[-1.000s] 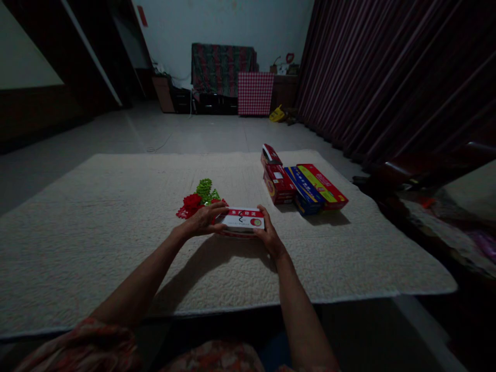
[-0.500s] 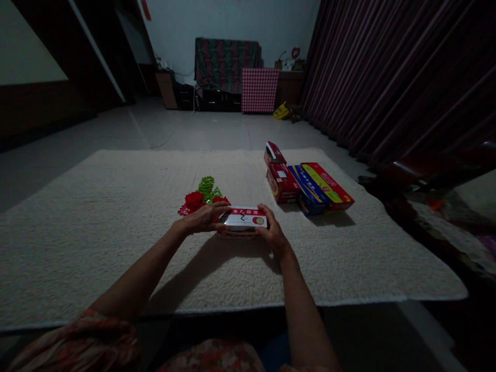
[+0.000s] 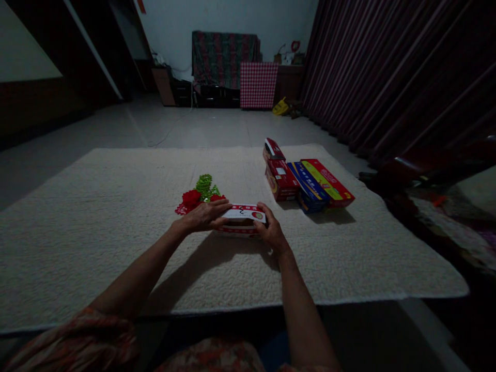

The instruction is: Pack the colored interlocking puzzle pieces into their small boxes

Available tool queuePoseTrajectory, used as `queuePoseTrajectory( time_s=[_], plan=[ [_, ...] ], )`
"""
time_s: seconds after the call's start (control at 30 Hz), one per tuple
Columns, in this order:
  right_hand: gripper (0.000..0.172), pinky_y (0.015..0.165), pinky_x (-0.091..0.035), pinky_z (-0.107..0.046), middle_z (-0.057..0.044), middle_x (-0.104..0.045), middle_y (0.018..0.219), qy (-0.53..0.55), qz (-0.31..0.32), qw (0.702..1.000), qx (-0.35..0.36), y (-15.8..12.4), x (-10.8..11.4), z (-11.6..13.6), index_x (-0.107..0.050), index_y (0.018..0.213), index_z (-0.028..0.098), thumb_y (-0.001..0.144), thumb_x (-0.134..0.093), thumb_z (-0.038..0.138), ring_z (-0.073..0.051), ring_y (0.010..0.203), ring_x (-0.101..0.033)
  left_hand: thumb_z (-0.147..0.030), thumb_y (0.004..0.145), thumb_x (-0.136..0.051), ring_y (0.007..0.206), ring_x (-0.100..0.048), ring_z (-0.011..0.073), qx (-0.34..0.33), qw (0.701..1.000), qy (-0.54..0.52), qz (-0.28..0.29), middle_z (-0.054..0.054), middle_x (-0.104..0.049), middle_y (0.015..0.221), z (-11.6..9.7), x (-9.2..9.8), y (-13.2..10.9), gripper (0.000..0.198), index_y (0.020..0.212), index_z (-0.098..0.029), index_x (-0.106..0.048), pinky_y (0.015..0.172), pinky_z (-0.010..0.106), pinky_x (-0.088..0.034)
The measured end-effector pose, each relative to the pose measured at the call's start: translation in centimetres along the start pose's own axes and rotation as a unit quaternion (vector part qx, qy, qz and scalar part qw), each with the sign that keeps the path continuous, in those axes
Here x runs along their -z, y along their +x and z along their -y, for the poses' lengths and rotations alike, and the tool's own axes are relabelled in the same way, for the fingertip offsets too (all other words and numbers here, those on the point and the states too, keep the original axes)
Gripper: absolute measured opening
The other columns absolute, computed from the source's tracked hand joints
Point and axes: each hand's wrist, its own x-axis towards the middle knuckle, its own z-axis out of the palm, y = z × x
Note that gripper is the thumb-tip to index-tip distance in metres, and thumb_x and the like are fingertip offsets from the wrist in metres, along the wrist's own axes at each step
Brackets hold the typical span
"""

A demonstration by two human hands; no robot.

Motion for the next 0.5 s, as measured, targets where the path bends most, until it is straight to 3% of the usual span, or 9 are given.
queuePoseTrajectory(
  time_s=[0.23, 0.37, 0.5],
  plan=[
    [0.070, 0.113, -0.037, -0.044, -0.007, -0.046, 0.150, 0.046, 0.027, 0.999, 0.011, -0.7, 0.4, 0.5, -0.043, 0.145, 0.023, 0.079, -0.059, 0.040, -0.028, 0.137, -0.045, -0.042, 0.093, -0.052, 0.124, -0.060, 0.0264, 0.017, 0.998, -0.002, -0.053, 0.013, -0.062, 0.135, 0.3, -0.7, -0.3, 0.042, 0.127, -0.020, -0.062, 0.103, 0.041, -0.047],
    [0.062, 0.112, -0.038, -0.045, -0.006, -0.054, 0.142, 0.066, 0.019, 0.997, -0.018, -0.6, 0.5, 0.7, -0.047, 0.140, 0.024, 0.081, -0.059, 0.041, -0.029, 0.132, -0.049, -0.046, 0.091, -0.054, 0.106, -0.068, 0.0250, 0.056, 0.992, -0.050, -0.099, 0.009, -0.072, 0.118, 0.8, -0.8, -0.3, 0.041, 0.120, -0.019, -0.065, 0.093, 0.036, -0.052],
    [0.055, 0.110, -0.040, -0.048, -0.011, -0.059, 0.136, 0.075, -0.026, 0.994, -0.072, 0.0, 0.8, 0.6, -0.047, 0.137, 0.019, 0.090, -0.049, 0.047, -0.032, 0.126, -0.053, -0.045, 0.097, -0.041, 0.085, -0.072, 0.0250, 0.119, 0.976, -0.092, -0.155, 0.012, -0.075, 0.101, 1.5, -1.3, 0.3, 0.049, 0.123, -0.009, -0.063, 0.076, 0.035, -0.055]
  ],
)
